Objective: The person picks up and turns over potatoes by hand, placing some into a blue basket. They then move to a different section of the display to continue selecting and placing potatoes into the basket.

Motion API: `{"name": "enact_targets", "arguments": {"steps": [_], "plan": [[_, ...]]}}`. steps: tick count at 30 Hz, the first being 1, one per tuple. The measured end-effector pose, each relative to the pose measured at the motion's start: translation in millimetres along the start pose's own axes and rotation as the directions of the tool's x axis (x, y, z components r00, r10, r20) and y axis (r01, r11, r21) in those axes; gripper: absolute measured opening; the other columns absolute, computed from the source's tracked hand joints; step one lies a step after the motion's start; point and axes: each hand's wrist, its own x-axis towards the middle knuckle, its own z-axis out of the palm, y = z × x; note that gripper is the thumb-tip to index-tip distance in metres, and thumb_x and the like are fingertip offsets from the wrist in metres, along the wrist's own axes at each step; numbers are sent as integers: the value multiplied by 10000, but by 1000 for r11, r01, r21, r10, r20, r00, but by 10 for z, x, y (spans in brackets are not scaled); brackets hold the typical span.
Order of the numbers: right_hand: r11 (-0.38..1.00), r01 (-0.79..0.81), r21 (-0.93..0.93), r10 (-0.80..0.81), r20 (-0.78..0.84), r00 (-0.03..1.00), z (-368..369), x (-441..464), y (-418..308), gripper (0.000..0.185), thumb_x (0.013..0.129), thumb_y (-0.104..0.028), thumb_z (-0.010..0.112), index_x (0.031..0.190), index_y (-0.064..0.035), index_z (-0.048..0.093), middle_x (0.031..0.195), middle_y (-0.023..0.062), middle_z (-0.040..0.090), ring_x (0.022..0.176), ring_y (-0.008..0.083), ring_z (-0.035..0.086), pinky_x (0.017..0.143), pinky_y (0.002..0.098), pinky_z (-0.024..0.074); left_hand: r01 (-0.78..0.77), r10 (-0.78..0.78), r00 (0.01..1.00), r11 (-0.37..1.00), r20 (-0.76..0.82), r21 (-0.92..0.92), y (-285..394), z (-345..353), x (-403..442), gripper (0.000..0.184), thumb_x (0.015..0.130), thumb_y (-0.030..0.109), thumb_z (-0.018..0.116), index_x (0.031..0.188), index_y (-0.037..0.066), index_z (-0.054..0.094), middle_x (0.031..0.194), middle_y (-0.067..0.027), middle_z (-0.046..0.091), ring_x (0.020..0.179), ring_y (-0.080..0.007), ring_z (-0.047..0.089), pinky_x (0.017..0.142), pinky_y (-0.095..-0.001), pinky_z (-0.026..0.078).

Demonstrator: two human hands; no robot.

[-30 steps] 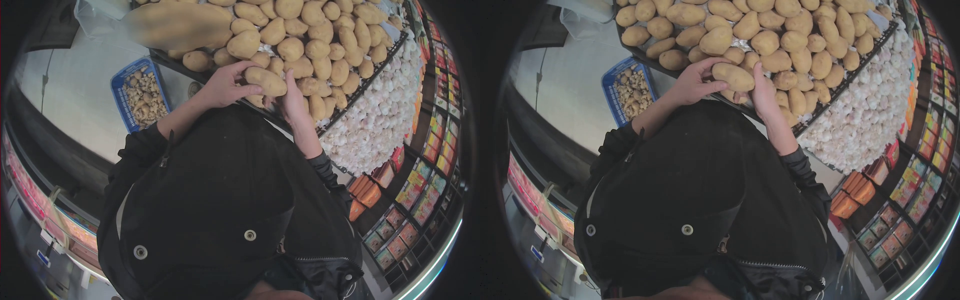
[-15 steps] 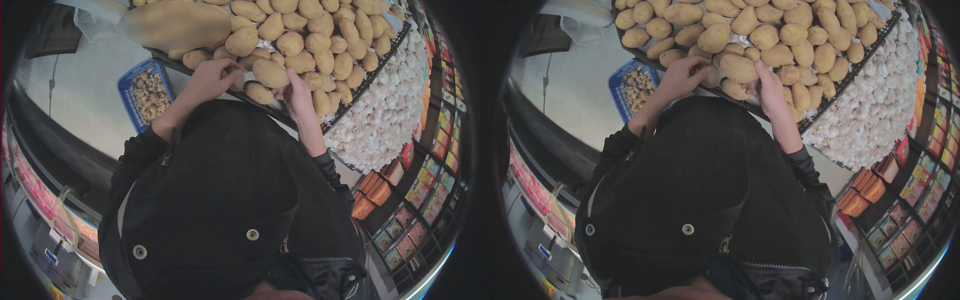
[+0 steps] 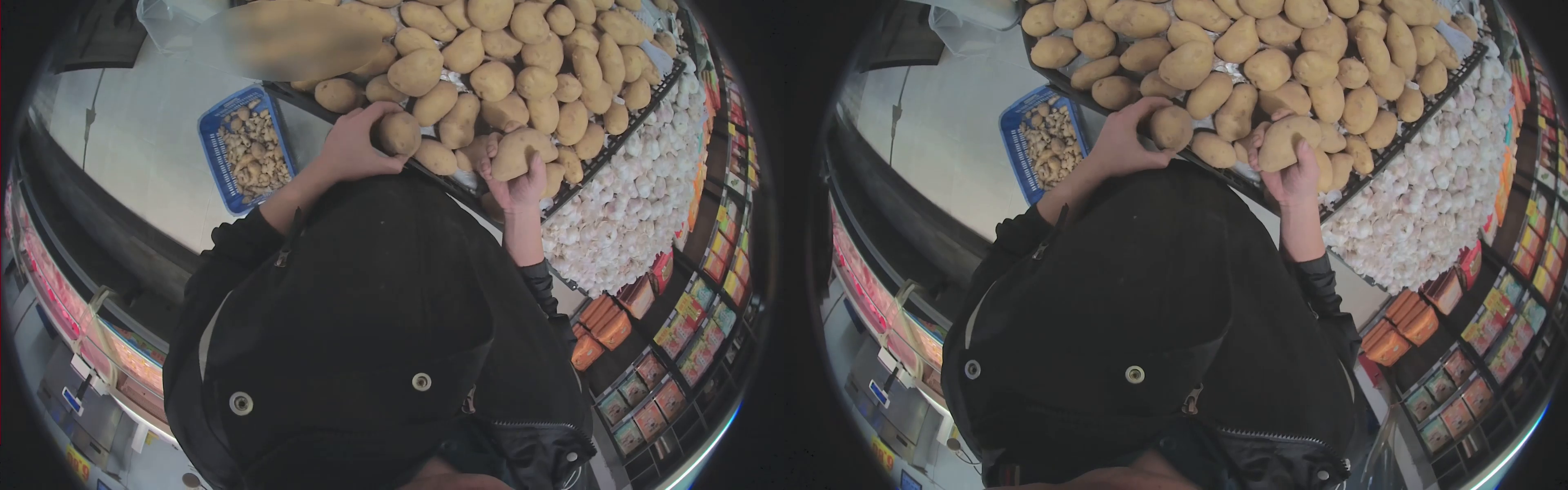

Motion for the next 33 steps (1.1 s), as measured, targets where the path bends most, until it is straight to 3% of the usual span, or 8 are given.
{"name": "enact_targets", "arguments": {"steps": [3,5,8,11,18,27,29,33], "plan": [[996,2,-87,-10,-93,996,63,33,46,555,832,-459,717,1165,-87,476,822,178,536,701,240,551,558,291,504,-117,134,991,756,-22,-644,0,-111,-104,685,687,255,764,1324,167,530,1100,-70,671,973,-155,608,671,-242,454],[983,23,-180,-50,-145,988,122,47,112,517,799,-401,730,1110,-47,517,745,194,533,596,242,532,476,287,496,22,145,987,298,68,-954,-24,-37,-118,716,729,343,764,1349,106,497,1208,-107,583,970,-202,605,551,-249,509],[963,33,-266,-84,-181,980,217,151,159,472,777,-354,743,1041,-13,553,702,186,554,526,234,526,429,285,469,236,229,952,-137,201,-962,-14,-47,-74,740,766,476,707,1338,50,509,1184,-161,615,987,-309,651,523,-266,520],[944,18,-329,-97,-225,970,288,191,195,487,746,-328,763,1037,10,567,690,204,566,511,243,527,406,292,451,327,315,921,-310,228,-893,30,-59,-57,775,786,441,688,1376,-6,455,1129,-284,620,974,-344,677,592,-280,576],[934,-20,-356,-55,-200,978,368,233,301,469,759,-279,774,1055,24,573,665,201,591,490,255,553,412,304,454,248,240,959,-441,153,-862,252,-53,-85,763,882,400,653,1419,-59,364,1291,-295,517,1095,-473,617,750,-300,611],[773,-27,-633,-128,-197,972,403,296,303,410,805,-246,765,1057,36,605,813,163,661,648,221,630,529,317,527,190,144,981,-533,133,-825,304,-116,-136,767,948,459,622,1460,-34,333,1456,-263,431,1283,-414,524,1026,-386,546],[471,-76,-879,-114,-146,983,714,341,183,531,829,-351,773,1197,-44,544,1063,94,592,905,176,570,796,309,479,193,110,981,-515,158,-835,257,-131,-158,725,932,482,642,1439,28,395,1392,-199,501,1223,-372,566,1000,-375,545],[99,-13,-995,55,-8,998,1535,407,250,752,781,-338,819,1351,-57,417,1279,122,503,1167,236,510,989,357,416,109,64,994,-441,90,-891,114,-168,-346,807,856,605,662,1402,35,491,1366,-148,581,1252,-296,560,1050,-405,446]]}}
